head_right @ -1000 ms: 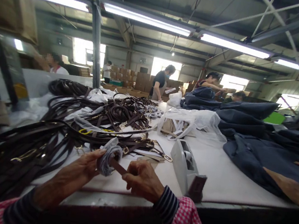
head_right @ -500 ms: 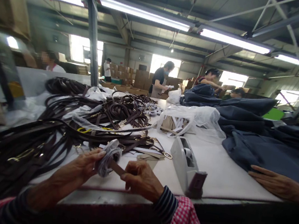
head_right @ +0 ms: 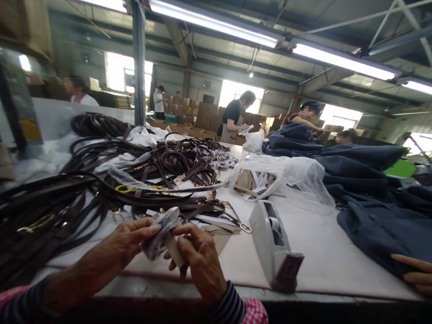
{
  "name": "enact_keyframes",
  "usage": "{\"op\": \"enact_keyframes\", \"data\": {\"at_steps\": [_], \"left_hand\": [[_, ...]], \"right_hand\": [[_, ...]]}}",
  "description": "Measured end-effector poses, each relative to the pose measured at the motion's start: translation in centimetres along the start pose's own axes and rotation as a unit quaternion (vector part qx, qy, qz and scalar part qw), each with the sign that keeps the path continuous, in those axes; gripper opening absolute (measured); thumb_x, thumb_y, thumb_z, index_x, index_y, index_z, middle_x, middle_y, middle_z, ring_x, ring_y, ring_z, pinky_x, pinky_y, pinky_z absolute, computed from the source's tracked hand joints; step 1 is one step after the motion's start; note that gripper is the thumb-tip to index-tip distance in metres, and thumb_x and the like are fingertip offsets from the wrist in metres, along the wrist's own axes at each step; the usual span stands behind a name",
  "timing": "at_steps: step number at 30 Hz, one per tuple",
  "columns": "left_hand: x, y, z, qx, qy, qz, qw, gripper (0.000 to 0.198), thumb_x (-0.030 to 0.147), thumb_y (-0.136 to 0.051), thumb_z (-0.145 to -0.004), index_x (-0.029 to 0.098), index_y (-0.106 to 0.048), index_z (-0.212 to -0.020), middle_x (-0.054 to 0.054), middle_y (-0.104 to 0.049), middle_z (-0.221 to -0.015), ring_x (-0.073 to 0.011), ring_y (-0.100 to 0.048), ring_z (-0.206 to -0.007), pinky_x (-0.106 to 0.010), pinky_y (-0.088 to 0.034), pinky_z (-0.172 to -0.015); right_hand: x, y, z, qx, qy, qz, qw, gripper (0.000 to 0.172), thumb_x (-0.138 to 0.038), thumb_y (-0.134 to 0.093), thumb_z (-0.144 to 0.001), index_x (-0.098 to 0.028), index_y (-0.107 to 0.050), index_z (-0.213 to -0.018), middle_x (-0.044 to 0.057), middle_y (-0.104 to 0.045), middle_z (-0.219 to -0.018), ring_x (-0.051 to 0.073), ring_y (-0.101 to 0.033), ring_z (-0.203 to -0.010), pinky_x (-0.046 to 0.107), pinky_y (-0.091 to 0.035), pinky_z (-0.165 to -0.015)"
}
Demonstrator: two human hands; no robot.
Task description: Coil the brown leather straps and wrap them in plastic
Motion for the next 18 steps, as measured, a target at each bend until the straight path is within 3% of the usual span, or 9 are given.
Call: {"op": "enact_keyframes", "data": {"at_steps": [3, 5, 8, 10, 12, 14, 16, 18], "left_hand": [[0.3, 0.7, -0.2, 0.013, 0.006, -0.008, 1.0, 0.033, 0.046, -0.084, -0.078, 0.015, -0.073, -0.082, -0.002, -0.066, -0.08, -0.016, -0.054, -0.075, -0.027, -0.042, -0.071], [0.4, 0.8, -0.3, 0.005, 0.003, -0.017, 1.0, 0.034, 0.046, -0.083, -0.078, 0.014, -0.073, -0.083, -0.002, -0.066, -0.081, -0.0163, -0.054, -0.076, -0.028, -0.042, -0.072], [1.0, 0.3, -0.3, -0.016, -0.008, -0.054, 0.998, 0.035, 0.047, -0.079, -0.081, 0.014, -0.071, -0.078, -0.001, -0.062, -0.073, -0.015, -0.05, -0.069, -0.028, -0.039, -0.067], [1.4, -0.3, -0.2, -0.031, -0.006, -0.102, 0.994, 0.034, 0.046, -0.077, -0.083, 0.015, -0.067, -0.075, 0.002, -0.058, -0.068, -0.0136, -0.046, -0.064, -0.028, -0.036, -0.063], [1.8, -0.8, -0.1, -0.037, -0.023, -0.182, 0.982, 0.029, 0.042, -0.075, -0.083, 0.016, -0.066, -0.073, 0.003, -0.056, -0.067, -0.0141, -0.046, -0.064, -0.028, -0.035, -0.063], [2.2, -0.9, 0.0, -0.013, -0.07, -0.306, 0.949, 0.022, 0.037, -0.073, -0.083, 0.017, -0.066, -0.075, 0.001, -0.06, -0.074, -0.0171, -0.052, -0.072, -0.03, -0.038, -0.068], [1.9, -0.9, 0.3, 0.027, -0.132, -0.452, 0.882, 0.016, 0.032, -0.068, -0.087, 0.018, -0.067, -0.08, -0.002, -0.063, -0.083, -0.0213, -0.056, -0.082, -0.033, -0.041, -0.074], [0.7, -1.3, 0.5, 0.039, -0.175, -0.555, 0.812, 0.013, 0.027, -0.062, -0.092, 0.018, -0.066, -0.084, -0.005, -0.064, -0.088, -0.0248, -0.057, -0.089, -0.038, -0.044, -0.081]], "right_hand": [[-0.6, 0.8, 1.6, 0.018, 0.052, 0.043, 0.998, 0.024, -0.033, -0.058, -0.097, -0.02, -0.068, -0.115, 0.007, -0.074, -0.094, 0.019, -0.072, -0.073, 0.02, -0.047, -0.046], [-1.7, 0.6, 2.5, 0.011, 0.13, 0.157, 0.979, 0.025, -0.024, -0.056, -0.099, -0.024, -0.068, -0.121, 0.008, -0.072, -0.108, 0.019, -0.071, -0.085, 0.023, -0.05, -0.054], [-3.8, -1.4, 4.2, -0.002, 0.287, 0.372, 0.883, 0.026, -0.013, -0.055, -0.101, -0.024, -0.068, -0.12, 0.008, -0.071, -0.109, 0.02, -0.067, -0.093, 0.029, -0.052, -0.073], [-4.7, -2.6, 5.2, 0.006, 0.364, 0.448, 0.817, 0.022, -0.008, -0.053, -0.102, -0.02, -0.069, -0.112, 0.007, -0.07, -0.095, 0.018, -0.063, -0.084, 0.03, -0.049, -0.072], [-5.2, -3.1, 5.7, 0.034, 0.408, 0.478, 0.777, 0.02, -0.005, -0.053, -0.101, -0.018, -0.068, -0.107, 0.006, -0.068, -0.088, 0.018, -0.059, -0.08, 0.029, -0.048, -0.07], [-5.2, -3.4, 5.7, 0.067, 0.433, 0.506, 0.743, 0.021, -0.004, -0.054, -0.1, -0.017, -0.069, -0.106, 0.008, -0.068, -0.094, 0.02, -0.06, -0.087, 0.03, -0.049, -0.073], [-4.5, -3.5, 5.4, 0.087, 0.437, 0.54, 0.714, 0.02, -0.006, -0.054, -0.101, -0.017, -0.07, -0.105, 0.011, -0.068, -0.109, 0.024, -0.06, -0.101, 0.033, -0.051, -0.079], [-3.2, -3.6, 4.7, 0.07, 0.424, 0.564, 0.705, 0.019, -0.012, -0.051, -0.104, -0.017, -0.07, -0.1, 0.013, -0.067, -0.116, 0.025, -0.06, -0.104, 0.033, -0.051, -0.08]]}}
Point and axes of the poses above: each hand's wrist, its own z-axis away from the middle knuckle, its own y-axis out of the back of the hand, x = y × z, the point moved 9 cm from there along -z, towards the middle knuckle
